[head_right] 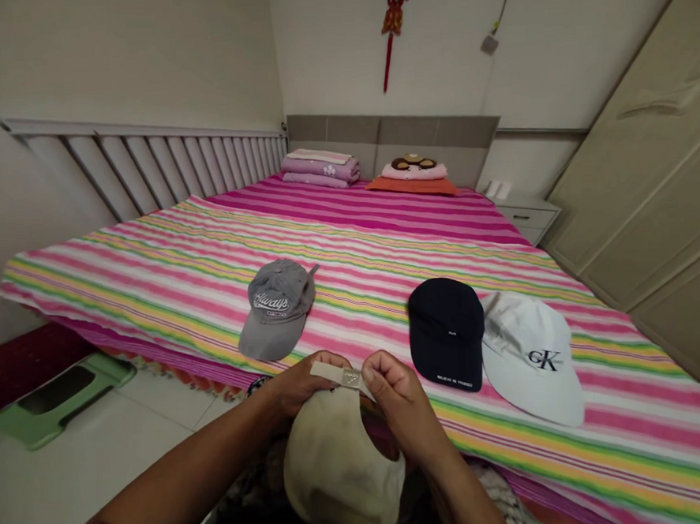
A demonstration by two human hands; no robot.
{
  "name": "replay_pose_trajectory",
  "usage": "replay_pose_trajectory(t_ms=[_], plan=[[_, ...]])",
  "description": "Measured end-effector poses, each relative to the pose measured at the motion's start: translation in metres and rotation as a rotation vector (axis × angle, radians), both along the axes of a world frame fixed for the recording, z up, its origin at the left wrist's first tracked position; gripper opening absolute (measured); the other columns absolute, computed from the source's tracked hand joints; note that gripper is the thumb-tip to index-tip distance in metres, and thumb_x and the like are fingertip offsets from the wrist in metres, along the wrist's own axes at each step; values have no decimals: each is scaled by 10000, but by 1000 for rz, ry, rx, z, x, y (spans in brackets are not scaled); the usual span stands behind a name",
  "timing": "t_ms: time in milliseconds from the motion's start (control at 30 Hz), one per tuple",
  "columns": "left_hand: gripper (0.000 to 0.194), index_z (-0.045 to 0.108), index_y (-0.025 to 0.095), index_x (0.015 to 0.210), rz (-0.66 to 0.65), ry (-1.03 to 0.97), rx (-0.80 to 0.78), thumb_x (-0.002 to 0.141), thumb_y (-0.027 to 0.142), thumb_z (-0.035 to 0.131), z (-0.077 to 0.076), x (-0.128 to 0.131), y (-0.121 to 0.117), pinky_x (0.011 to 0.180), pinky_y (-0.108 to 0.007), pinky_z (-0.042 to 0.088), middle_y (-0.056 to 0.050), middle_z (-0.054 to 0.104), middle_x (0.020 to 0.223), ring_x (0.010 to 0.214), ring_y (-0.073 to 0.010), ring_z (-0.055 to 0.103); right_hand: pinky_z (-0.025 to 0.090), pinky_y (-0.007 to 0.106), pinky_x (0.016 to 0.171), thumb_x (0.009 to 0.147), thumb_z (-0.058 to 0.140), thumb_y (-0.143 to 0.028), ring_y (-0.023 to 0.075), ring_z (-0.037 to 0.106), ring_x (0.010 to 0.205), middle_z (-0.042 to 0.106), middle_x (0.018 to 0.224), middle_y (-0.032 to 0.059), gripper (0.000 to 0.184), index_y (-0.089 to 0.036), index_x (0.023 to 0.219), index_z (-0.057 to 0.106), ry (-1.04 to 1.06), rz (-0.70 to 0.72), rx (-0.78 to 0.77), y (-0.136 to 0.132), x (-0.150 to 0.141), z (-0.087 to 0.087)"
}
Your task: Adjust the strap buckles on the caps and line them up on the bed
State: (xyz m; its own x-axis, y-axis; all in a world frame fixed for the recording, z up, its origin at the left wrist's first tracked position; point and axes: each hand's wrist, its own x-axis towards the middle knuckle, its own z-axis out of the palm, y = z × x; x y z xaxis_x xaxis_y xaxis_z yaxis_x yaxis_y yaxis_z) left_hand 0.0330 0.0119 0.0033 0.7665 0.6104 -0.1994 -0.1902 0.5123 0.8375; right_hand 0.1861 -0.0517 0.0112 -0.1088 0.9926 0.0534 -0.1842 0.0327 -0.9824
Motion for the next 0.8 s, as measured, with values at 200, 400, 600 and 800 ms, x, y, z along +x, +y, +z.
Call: replay_pose_trajectory(t_ms=[200,400,600,800], plan=[[261,592,91,574,12,6,25,413,236,736,-3,-1,-4,407,-173,267,24,521,467,398,-46,406,181,179,392,767,552,-420,66,219,455,324,536,-61,277,-178,668,460,-61,-13,-2,-4,-3,7],[331,581,98,551,34,-14,30,395,316,775,-8,0,-8,387,-168,235,38,485,437,376,-33,360,195,172,376,744,568,-448,63,226,442,341,521,-58,298,-182,653,468,-73,-27,-15,-6,-5,7],[378,585,99,612,50,-159,32,442,380,771,-13,-1,-8,414,-186,302,8,530,506,407,-63,432,212,191,384,742,509,-543,69,266,432,353,500,-48,389,-171,632,485,-118,56,-57,-7,-2,6],[366,512,118,585,166,-150,5,498,381,751,-12,-12,-4,393,-183,299,15,508,480,375,-53,403,153,197,386,654,668,-424,49,205,398,309,439,-75,364,-169,540,435,13,-80,-105,1,16,3]])
